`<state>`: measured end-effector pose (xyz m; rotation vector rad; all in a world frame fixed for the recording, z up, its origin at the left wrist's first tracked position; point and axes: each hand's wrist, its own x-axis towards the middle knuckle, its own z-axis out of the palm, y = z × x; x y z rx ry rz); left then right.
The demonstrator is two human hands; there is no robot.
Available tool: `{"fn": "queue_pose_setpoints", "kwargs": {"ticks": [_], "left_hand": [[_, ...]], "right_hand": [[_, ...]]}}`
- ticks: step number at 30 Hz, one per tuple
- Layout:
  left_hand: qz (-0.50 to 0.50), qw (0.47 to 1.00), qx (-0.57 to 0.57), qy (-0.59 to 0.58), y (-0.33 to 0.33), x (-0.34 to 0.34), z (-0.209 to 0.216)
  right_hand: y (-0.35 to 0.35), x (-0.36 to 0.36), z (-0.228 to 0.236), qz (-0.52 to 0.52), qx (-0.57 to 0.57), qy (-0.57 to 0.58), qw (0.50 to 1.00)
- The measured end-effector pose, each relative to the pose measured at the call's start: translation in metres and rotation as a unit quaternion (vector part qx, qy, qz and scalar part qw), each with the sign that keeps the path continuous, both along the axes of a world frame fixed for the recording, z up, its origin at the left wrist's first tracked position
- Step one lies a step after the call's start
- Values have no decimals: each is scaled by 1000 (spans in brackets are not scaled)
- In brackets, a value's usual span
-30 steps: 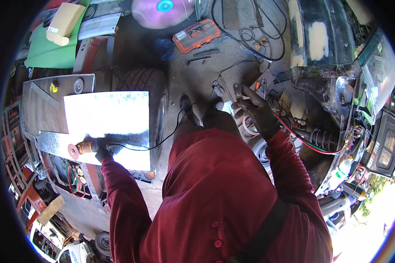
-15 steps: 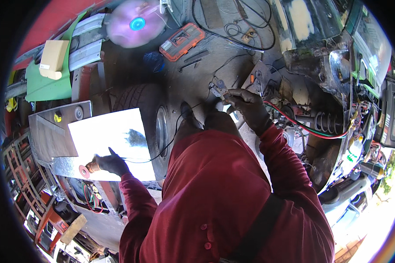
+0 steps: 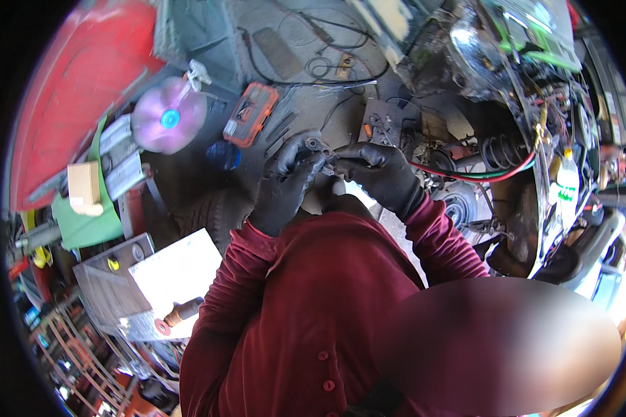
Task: The person positions a metal bracket on a workbench, secures it with pliers, and then uses a welding torch to heat and weld the metal. The person is sitting on the floor during the task.
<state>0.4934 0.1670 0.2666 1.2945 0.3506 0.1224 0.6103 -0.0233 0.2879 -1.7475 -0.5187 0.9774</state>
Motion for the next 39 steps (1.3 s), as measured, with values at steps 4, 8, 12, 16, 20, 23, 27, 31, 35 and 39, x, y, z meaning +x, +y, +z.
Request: {"fn": "queue_pose_setpoints", "kwargs": {"ticks": [4,8,12,16,20,23,27,31,35,39], "left_hand": [[-40,996,82,-7,-22,34,-4],[-20,999,-44,14,-37,52,-16],[-16,998,-47,40,-12,49,-37],[-31,996,32,80,30,37,-61],[-6,994,21,109,52,24,-71],[-5,994,4,110,59,19,-69],[-60,994,3,88,64,30,-65],[-59,994,-22,91,59,48,-63],[-75,993,-48,82,45,60,-63],[-84,989,-98,75,21,80,-69]], "right_hand": [[-40,19,6,-14,48,-106,993],[-72,36,11,-34,-28,-252,967],[-124,62,31,-187,14,-331,925],[-195,116,52,-373,-108,-506,770],[-275,176,64,-441,-278,-560,644],[-310,217,42,-413,-407,-496,646],[-326,259,4,-296,-489,-521,634],[-328,269,-16,-359,-501,-473,630],[-335,269,-21,-388,-433,-429,691],[-342,274,-28,-412,-363,-367,751]]}}
